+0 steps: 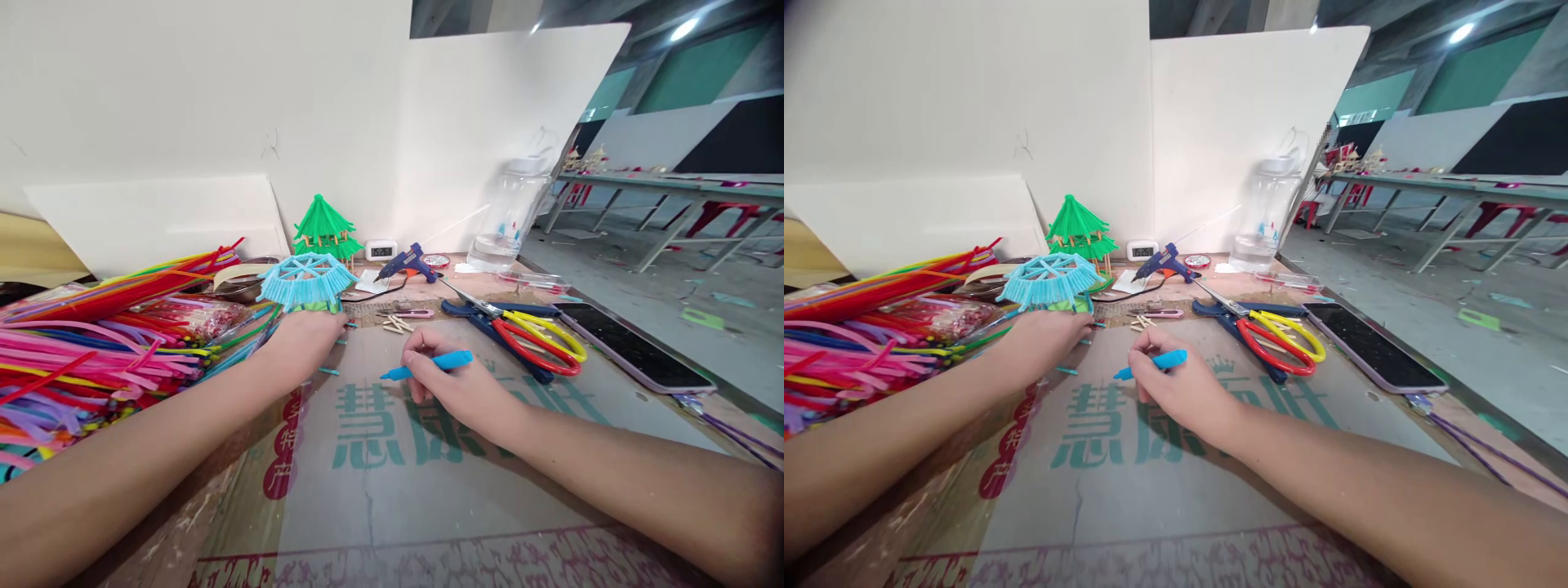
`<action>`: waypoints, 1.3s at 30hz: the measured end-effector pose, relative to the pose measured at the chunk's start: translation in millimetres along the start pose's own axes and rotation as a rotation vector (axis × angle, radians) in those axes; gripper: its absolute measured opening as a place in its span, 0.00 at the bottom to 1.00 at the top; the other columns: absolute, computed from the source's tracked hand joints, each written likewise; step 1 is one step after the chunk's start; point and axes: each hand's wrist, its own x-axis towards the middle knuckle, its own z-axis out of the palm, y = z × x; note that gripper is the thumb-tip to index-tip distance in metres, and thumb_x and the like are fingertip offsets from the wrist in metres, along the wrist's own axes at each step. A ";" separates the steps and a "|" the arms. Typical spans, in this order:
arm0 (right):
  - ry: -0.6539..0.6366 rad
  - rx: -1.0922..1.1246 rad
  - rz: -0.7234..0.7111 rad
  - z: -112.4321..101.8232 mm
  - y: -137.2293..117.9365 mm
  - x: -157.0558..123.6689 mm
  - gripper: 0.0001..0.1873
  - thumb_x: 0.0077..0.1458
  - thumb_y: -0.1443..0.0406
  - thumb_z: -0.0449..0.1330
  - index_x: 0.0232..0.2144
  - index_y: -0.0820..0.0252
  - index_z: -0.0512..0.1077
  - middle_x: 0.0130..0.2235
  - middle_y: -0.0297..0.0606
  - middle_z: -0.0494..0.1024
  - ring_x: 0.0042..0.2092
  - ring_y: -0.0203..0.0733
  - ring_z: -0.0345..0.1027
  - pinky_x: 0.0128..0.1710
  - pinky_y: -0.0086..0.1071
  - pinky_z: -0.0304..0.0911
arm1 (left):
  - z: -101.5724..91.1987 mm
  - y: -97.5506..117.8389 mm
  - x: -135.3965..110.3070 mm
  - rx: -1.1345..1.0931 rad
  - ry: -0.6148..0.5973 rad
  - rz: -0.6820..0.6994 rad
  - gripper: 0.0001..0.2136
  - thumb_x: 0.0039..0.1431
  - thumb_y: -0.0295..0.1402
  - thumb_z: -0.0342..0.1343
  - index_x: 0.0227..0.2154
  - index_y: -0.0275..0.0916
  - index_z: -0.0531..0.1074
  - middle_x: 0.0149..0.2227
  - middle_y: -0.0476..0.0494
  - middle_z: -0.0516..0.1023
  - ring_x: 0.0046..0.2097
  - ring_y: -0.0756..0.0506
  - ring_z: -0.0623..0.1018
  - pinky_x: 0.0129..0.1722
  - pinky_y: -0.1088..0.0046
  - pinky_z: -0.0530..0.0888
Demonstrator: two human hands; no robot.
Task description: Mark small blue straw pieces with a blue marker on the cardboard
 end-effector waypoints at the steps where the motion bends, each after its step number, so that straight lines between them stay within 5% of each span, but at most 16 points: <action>1: 0.001 -0.002 0.006 0.0 -0.6 0.0 0.08 0.62 0.62 0.53 0.30 0.56 0.62 0.19 0.26 0.68 0.22 0.35 0.61 0.25 0.28 0.56 | 1.5 0.6 2.0 0.001 0.007 -0.005 0.12 0.65 0.26 0.47 0.46 0.35 0.73 0.35 0.34 0.81 0.39 0.36 0.82 0.36 0.65 0.74; 10: 0.001 -0.008 -0.001 1.0 -1.5 0.6 0.08 0.62 0.63 0.53 0.29 0.56 0.63 0.19 0.26 0.68 0.22 0.34 0.60 0.24 0.28 0.54 | -2.6 5.8 6.5 -0.011 0.036 -0.013 0.11 0.65 0.27 0.46 0.39 0.32 0.74 0.31 0.32 0.80 0.37 0.36 0.82 0.34 0.65 0.72; 15: 0.076 0.024 -0.099 -2.1 3.7 0.1 0.09 0.64 0.62 0.53 0.30 0.56 0.63 0.21 0.27 0.70 0.25 0.35 0.63 0.27 0.30 0.59 | -9.8 17.9 -33.6 -0.136 0.115 0.016 0.09 0.68 0.36 0.48 0.41 0.40 0.72 0.40 0.42 0.80 0.38 0.42 0.80 0.34 0.69 0.70; 20: 0.042 0.022 -0.122 -1.1 1.5 -0.8 0.07 0.64 0.62 0.52 0.32 0.56 0.64 0.23 0.29 0.72 0.26 0.35 0.63 0.28 0.30 0.60 | 0.1 29.2 -64.6 -0.444 0.062 0.124 0.05 0.66 0.34 0.53 0.36 0.41 0.72 0.34 0.49 0.79 0.32 0.48 0.77 0.30 0.73 0.66; 39: -0.088 -0.050 -0.014 0.8 -1.1 -3.6 0.07 0.60 0.64 0.55 0.29 0.55 0.61 0.23 0.29 0.72 0.25 0.36 0.66 0.27 0.30 0.61 | 14.2 30.1 -60.1 -0.708 0.139 0.141 0.04 0.67 0.34 0.55 0.38 0.42 0.73 0.38 0.50 0.78 0.39 0.47 0.77 0.37 0.72 0.70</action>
